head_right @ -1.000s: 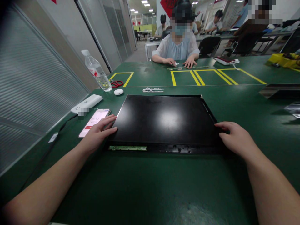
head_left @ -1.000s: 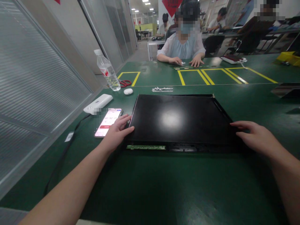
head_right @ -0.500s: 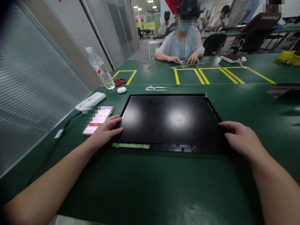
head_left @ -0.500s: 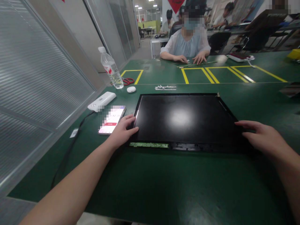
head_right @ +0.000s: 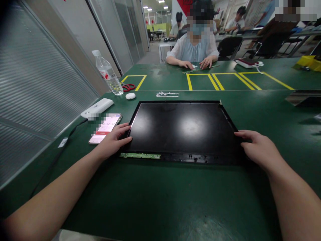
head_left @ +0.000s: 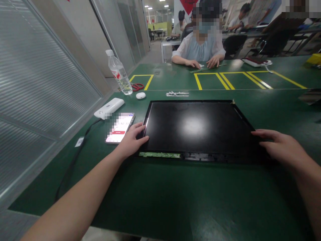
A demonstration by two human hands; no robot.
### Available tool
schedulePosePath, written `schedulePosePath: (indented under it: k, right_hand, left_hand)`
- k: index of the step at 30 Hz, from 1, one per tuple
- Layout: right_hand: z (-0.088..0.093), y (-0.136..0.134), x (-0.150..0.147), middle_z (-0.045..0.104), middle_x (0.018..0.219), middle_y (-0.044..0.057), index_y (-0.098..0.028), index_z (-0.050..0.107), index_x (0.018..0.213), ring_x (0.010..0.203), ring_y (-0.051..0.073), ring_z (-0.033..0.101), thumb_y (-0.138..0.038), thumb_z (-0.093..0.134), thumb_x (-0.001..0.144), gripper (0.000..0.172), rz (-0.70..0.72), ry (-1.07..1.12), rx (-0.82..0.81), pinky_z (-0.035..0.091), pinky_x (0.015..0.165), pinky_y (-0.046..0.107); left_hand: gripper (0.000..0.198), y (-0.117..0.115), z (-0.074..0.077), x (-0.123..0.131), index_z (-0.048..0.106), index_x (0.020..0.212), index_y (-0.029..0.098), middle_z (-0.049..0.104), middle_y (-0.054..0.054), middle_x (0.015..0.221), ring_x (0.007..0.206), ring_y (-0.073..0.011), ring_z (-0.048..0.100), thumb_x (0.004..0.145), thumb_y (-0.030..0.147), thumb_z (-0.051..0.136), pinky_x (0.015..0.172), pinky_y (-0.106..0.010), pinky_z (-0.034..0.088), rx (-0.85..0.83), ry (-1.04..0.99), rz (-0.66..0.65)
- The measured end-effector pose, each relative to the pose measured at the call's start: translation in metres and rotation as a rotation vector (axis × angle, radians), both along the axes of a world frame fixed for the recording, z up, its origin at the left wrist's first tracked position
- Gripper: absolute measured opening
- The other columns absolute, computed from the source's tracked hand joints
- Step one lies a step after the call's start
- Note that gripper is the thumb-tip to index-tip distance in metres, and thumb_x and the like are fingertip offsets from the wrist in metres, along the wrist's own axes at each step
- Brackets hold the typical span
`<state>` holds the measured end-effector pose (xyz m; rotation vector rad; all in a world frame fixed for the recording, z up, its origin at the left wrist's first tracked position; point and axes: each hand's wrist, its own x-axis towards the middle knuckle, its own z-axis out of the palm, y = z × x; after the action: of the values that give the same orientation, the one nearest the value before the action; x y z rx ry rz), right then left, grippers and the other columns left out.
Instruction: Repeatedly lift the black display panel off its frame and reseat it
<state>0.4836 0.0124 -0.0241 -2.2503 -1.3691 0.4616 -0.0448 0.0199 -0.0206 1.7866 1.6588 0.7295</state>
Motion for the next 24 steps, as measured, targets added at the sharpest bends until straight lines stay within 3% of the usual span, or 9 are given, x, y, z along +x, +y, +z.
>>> schedulePosePath:
  k: [7,16,24]
  right_hand:
    - [0.006,0.001,-0.004,0.077,0.118,0.01,-0.025,0.08,0.101,0.099,0.03,0.072,-0.023,0.059,0.06,0.046,-0.022,0.004,-0.032,0.058,0.083,0.041]
    - [-0.009,0.003,0.01,0.079,0.11,0.009,-0.025,0.081,0.099,0.09,0.028,0.073,-0.026,0.059,0.06,0.045,0.029,-0.064,0.042,0.057,0.077,0.039]
    - [0.008,0.002,-0.003,0.077,0.118,0.009,-0.025,0.08,0.109,0.095,0.029,0.072,-0.024,0.058,0.063,0.05,-0.014,-0.041,-0.091,0.057,0.085,0.041]
  left_hand:
    - [0.067,-0.001,0.002,0.002,0.066,0.142,0.017,0.044,-0.019,0.163,0.153,-0.0391,0.04,0.084,0.049,0.067,0.126,-0.055,0.031,0.008,0.053,-0.01]
    - [0.056,-0.001,0.0,0.005,0.07,0.135,0.021,0.051,-0.015,0.157,0.149,-0.0398,0.044,0.085,0.047,0.067,0.127,-0.057,0.028,0.076,0.152,-0.016]
    - [0.065,-0.006,0.011,0.008,0.062,0.144,0.016,0.05,-0.02,0.159,0.149,-0.0393,0.045,0.089,0.05,0.063,0.122,-0.057,0.036,0.086,0.161,-0.058]
